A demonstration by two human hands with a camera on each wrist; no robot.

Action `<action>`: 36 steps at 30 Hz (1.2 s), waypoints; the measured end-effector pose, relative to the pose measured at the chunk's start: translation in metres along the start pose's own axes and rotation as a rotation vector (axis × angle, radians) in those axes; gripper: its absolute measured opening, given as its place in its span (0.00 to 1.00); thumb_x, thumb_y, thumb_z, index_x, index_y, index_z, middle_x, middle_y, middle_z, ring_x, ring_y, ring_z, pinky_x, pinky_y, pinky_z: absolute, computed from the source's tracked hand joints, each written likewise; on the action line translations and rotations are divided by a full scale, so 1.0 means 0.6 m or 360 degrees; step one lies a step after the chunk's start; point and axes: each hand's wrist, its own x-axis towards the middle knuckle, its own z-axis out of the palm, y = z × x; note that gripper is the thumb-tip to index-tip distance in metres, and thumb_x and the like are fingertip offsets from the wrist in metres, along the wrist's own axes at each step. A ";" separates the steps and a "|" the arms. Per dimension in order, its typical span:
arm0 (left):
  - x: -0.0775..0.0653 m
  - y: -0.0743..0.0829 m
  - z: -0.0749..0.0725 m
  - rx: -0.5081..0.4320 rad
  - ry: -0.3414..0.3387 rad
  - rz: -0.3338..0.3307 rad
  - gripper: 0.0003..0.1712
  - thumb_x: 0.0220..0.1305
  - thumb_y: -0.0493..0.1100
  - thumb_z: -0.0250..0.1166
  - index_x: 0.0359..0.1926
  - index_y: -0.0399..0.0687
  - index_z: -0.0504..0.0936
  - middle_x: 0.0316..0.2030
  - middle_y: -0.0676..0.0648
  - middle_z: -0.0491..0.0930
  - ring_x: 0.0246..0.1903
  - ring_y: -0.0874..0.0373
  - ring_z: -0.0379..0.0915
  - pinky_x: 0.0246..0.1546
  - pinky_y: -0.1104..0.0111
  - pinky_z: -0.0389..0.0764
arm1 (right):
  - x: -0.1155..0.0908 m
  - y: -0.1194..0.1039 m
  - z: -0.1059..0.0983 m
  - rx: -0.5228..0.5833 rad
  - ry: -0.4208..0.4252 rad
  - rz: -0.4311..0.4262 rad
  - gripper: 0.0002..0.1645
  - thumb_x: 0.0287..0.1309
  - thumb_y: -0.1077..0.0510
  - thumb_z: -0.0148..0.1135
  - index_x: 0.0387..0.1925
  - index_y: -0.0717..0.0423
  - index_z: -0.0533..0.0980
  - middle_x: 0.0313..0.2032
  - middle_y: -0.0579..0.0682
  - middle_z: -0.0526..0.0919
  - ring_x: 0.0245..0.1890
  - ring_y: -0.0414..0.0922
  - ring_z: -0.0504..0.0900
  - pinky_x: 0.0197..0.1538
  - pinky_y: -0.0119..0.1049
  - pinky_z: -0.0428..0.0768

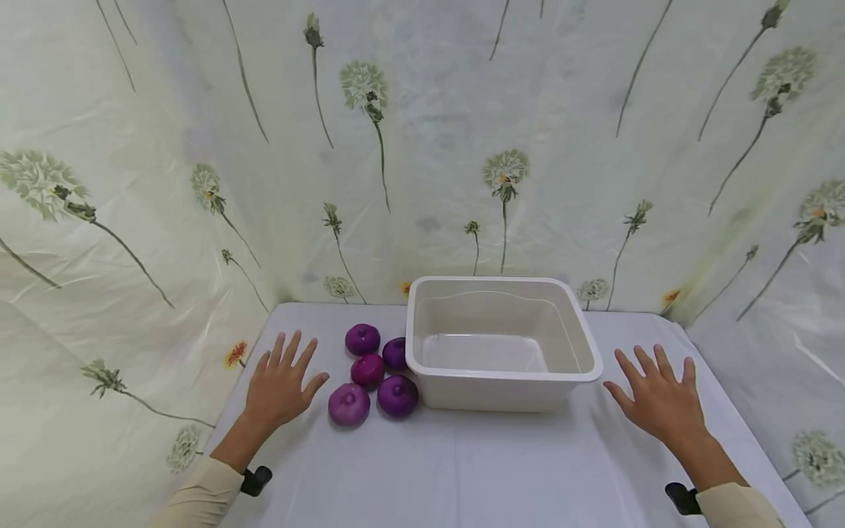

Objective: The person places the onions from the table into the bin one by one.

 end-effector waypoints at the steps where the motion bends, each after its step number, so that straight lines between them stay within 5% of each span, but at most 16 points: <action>1: 0.000 0.002 -0.001 -0.0019 -0.0018 -0.0009 0.41 0.65 0.65 0.60 0.73 0.52 0.66 0.73 0.37 0.62 0.74 0.34 0.53 0.64 0.38 0.66 | 0.000 0.000 0.000 0.0002 -0.0002 0.0001 0.43 0.56 0.39 0.67 0.68 0.54 0.68 0.67 0.70 0.68 0.72 0.70 0.56 0.69 0.77 0.37; 20: -0.021 0.030 0.006 -0.0280 -0.0176 -0.0111 0.41 0.68 0.67 0.57 0.75 0.55 0.63 0.72 0.39 0.64 0.72 0.35 0.56 0.59 0.36 0.71 | 0.004 -0.002 0.007 0.0021 -0.0041 0.0018 0.43 0.57 0.38 0.66 0.68 0.54 0.67 0.68 0.70 0.67 0.73 0.70 0.53 0.70 0.76 0.34; 36: -0.039 0.051 0.028 -0.0458 -0.0161 -0.0126 0.40 0.66 0.64 0.62 0.73 0.55 0.67 0.69 0.39 0.69 0.68 0.39 0.65 0.57 0.40 0.75 | 0.004 -0.007 0.008 0.0087 -0.0072 0.0064 0.43 0.60 0.38 0.64 0.70 0.54 0.65 0.68 0.72 0.66 0.72 0.73 0.52 0.69 0.76 0.33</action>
